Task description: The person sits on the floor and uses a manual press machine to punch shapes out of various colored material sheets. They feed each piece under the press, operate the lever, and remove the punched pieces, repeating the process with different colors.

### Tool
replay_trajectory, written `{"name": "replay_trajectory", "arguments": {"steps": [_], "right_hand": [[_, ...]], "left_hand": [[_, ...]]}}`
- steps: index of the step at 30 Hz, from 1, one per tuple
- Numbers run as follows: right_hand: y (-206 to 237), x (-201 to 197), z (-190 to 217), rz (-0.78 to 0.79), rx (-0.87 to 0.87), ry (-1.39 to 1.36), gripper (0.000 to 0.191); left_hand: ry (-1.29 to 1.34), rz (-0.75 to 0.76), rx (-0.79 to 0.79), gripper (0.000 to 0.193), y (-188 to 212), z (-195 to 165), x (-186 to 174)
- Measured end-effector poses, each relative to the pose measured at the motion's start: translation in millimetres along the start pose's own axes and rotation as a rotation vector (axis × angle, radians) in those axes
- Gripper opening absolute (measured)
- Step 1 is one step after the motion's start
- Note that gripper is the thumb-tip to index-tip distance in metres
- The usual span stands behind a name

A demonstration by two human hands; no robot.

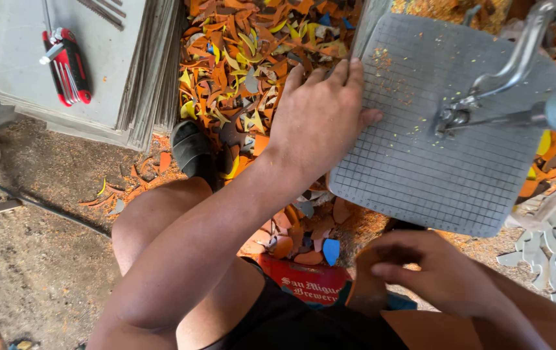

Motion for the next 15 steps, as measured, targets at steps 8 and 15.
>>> {"name": "replay_trajectory", "arguments": {"steps": [8,15], "right_hand": [[46.1,-82.8,-5.0,-0.721,-0.310,-0.153,0.028],[53.4,-92.3,-7.2,-0.815,-0.360,-0.220,0.031]], "left_hand": [[0.026,0.042,0.007,0.072,-6.0,-1.6,-9.9],[0.046,0.076,0.032,0.070,-5.6,-1.1,-9.7]]}}
Point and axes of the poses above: each hand's wrist, its own y-axis away from the middle knuckle, its own x-axis out of the palm, z = x × y, the point moved 3 cm from there along -y, towards the middle knuckle, and after that the axes turned 9 degrees about y, right-handed, at the moved point
